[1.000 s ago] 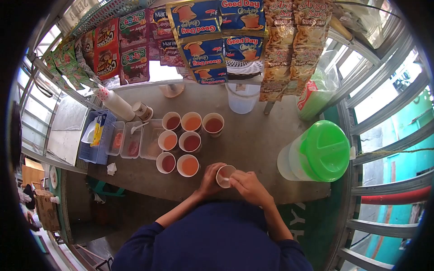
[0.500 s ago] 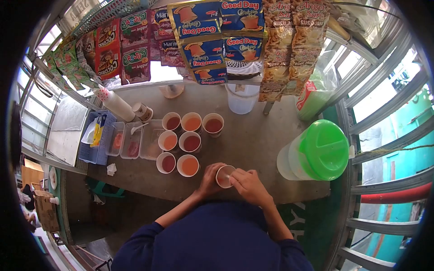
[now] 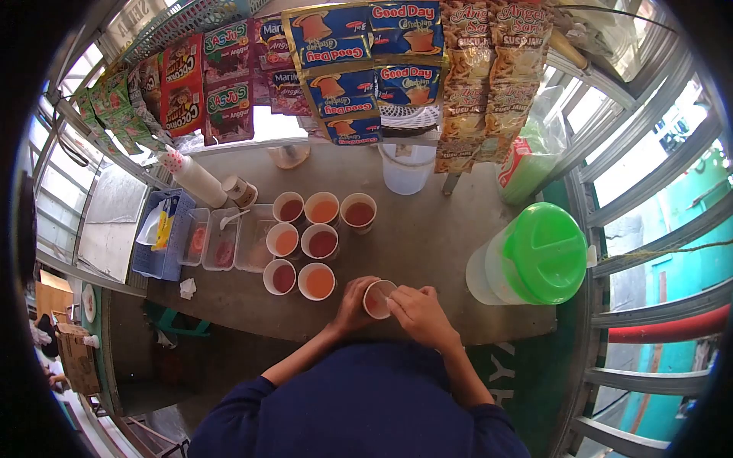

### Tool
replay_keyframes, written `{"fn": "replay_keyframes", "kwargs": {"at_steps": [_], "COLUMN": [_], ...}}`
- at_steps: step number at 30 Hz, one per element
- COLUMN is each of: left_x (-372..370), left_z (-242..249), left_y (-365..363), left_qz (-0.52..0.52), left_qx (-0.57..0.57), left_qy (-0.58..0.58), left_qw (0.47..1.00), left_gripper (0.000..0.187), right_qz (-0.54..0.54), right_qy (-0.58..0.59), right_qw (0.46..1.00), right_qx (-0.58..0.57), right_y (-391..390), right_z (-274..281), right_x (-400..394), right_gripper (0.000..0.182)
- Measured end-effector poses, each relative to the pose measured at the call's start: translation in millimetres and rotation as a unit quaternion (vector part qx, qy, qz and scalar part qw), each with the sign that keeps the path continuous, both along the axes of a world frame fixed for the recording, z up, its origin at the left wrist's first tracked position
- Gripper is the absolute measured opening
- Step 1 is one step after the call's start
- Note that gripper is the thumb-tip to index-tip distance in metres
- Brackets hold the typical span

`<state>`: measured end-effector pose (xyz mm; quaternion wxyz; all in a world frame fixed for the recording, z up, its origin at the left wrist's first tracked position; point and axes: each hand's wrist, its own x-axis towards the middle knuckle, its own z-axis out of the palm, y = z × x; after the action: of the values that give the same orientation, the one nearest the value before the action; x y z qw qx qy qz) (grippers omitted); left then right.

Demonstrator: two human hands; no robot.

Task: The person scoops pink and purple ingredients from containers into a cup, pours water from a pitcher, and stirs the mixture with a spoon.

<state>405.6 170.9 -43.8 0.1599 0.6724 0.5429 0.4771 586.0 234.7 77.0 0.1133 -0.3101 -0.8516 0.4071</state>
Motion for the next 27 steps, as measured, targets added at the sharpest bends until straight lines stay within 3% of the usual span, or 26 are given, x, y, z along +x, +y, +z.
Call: {"fn": "replay_keyframes", "kwargs": {"at_steps": [3, 6, 9, 11, 12, 14, 15, 17, 18, 20, 24, 26, 27], "left_x": [0, 0, -1, -3, -3, -2, -3, -5, -5, -3, -3, -1, -1], "left_z": [-1, 0, -1, -3, -2, -1, -2, -2, -1, 0, 0, -1, -1], "left_y": [1, 1, 2, 1, 1, 2, 2, 2, 2, 3, 3, 3, 4], "left_qz": [0.008, 0.005, 0.003, 0.004, 0.009, 0.013, 0.015, 0.019, 0.015, 0.009, 0.012, 0.003, 0.010], "left_qx": [0.005, 0.002, 0.000, -0.001, -0.002, -0.002, -0.005, -0.008, -0.008, -0.008, 0.002, 0.006, 0.012], "left_qy": [0.002, 0.003, 0.003, 0.001, 0.004, 0.006, 0.003, 0.001, -0.003, -0.008, -0.012, -0.016, -0.012], "left_qw": [1.000, 1.000, 1.000, 1.000, 1.000, 1.000, 1.000, 1.000, 1.000, 1.000, 1.000, 1.000, 1.000], "left_gripper": [0.075, 0.075, 0.075, 0.075, 0.075, 0.074, 0.074, 0.074, 0.074, 0.074, 0.074, 0.073, 0.072], "right_qz": [0.043, -0.005, 0.014, 0.010, 0.009, 0.003, 0.004, 0.026, 0.026, -0.007, 0.071, -0.007, -0.007], "right_qy": [-0.022, 0.040, -0.014, 0.051, 0.050, -0.016, -0.016, 0.089, 0.089, -0.014, 0.034, -0.004, -0.004], "right_qw": [0.998, 0.998, 1.000, 0.991, 0.991, 1.000, 1.000, 0.984, 0.984, 1.000, 0.991, 1.000, 1.000], "right_qx": [-0.033, -0.042, -0.012, -0.122, -0.122, 0.017, 0.017, -0.151, -0.151, 0.025, -0.107, 0.023, 0.024], "right_y": [2, -2, 2, 3, 2, 1, 3, 5, 4, 2, 6, 1, 1], "right_z": [1, 1, -2, -4, -3, 0, -1, -4, -3, 3, -8, 0, 0], "right_x": [0, -2, 0, -1, -1, -1, -1, -3, -4, -4, 1, -2, -1], "right_gripper": [0.023, 0.023, 0.023, 0.023, 0.023, 0.023, 0.023, 0.022, 0.022, 0.020, 0.018, 0.019, 0.019]}}
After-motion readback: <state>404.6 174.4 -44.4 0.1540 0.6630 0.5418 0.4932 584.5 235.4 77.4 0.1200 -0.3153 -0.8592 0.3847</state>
